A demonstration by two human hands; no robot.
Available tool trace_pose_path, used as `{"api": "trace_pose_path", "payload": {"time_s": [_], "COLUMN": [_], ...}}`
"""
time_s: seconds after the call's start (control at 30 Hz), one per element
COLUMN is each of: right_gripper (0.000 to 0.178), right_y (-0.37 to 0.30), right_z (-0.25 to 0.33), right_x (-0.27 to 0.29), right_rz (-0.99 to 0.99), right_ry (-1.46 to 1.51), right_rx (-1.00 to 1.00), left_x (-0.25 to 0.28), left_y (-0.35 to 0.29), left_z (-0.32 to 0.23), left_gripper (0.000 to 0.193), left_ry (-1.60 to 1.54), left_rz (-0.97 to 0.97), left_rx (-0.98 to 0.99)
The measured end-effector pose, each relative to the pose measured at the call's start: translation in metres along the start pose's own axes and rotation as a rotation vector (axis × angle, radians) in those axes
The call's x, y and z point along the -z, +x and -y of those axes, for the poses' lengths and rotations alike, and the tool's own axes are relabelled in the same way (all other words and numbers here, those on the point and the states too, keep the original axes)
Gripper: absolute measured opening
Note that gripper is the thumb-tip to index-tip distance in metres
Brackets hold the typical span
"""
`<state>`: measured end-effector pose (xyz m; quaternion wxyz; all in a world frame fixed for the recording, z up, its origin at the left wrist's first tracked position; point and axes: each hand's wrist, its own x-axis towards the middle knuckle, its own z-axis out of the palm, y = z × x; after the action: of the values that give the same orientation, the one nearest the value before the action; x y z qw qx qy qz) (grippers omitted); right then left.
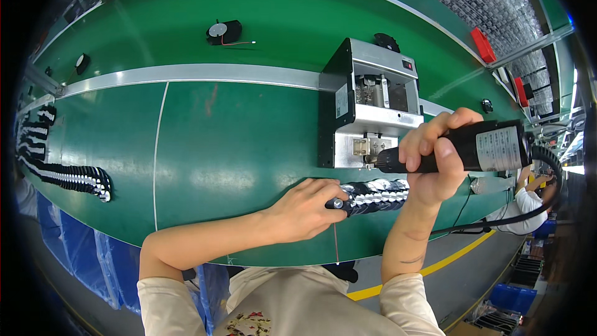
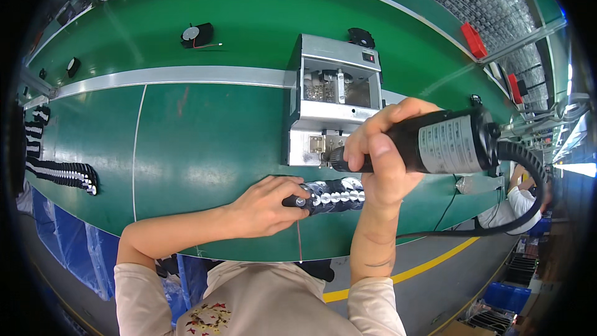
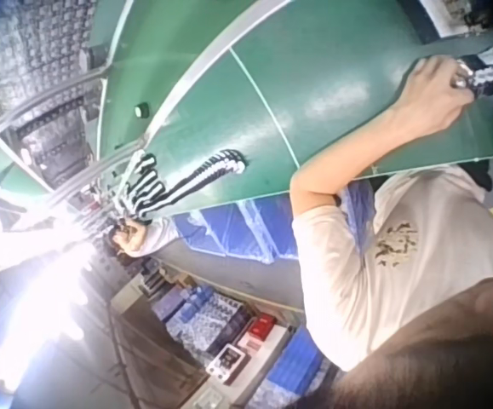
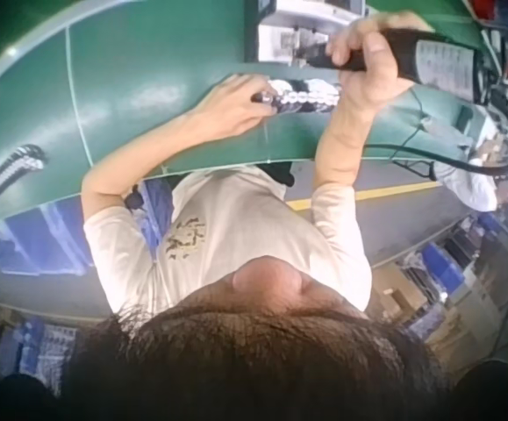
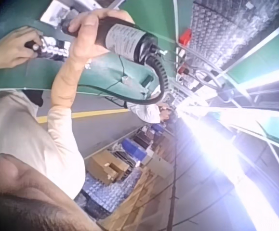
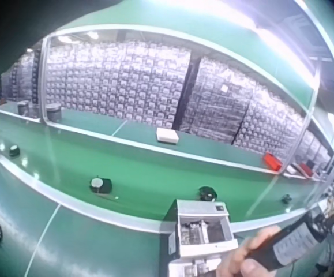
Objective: Manually assemble fan components and use a power screwdriver to secure them at a factory workstation.
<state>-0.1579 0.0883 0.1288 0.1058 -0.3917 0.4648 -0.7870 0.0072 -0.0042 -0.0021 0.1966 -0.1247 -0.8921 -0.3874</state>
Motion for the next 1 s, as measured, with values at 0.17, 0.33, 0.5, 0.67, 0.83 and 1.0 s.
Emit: {"api": "trace_pose_path", "payload": {"time_s": [0.17, 0.33, 0.5, 0.67, 0.83, 1.0], "right_gripper": [0.044, 0.047, 0.045, 0.043, 0.038, 0.035], "right_y": [-0.025, -0.067, -0.078, -0.087, -0.095, -0.096], "right_z": [0.010, 0.020, 0.015, 0.018, 0.013, 0.010], "right_x": [0.000, -0.004, 0.002, -0.003, -0.008, -0.005], "right_rz": [-0.014, -0.043, 0.001, 0.007, 0.161, 0.166], "right_ry": [0.062, 0.054, 0.086, 0.053, -0.084, -0.069], "right_rx": [-0.037, -0.124, -0.166, -0.174, -0.003, -0.004], "left_x": [-0.002, -0.001, 0.001, 0.002, 0.007, 0.008], "left_y": [-0.001, -0.002, -0.002, -0.002, -0.002, -0.001], "left_z": [0.000, 0.000, -0.001, -0.001, -0.004, -0.006], "left_gripper": [0.022, 0.023, 0.026, 0.028, 0.033, 0.035], "left_ry": [-0.013, -0.009, -0.009, -0.021, -0.028, -0.037], "left_rz": [-0.015, -0.005, 0.008, 0.009, 0.051, 0.045], "left_rx": [-0.003, 0.003, 0.014, 0.017, 0.021, 0.028]}}
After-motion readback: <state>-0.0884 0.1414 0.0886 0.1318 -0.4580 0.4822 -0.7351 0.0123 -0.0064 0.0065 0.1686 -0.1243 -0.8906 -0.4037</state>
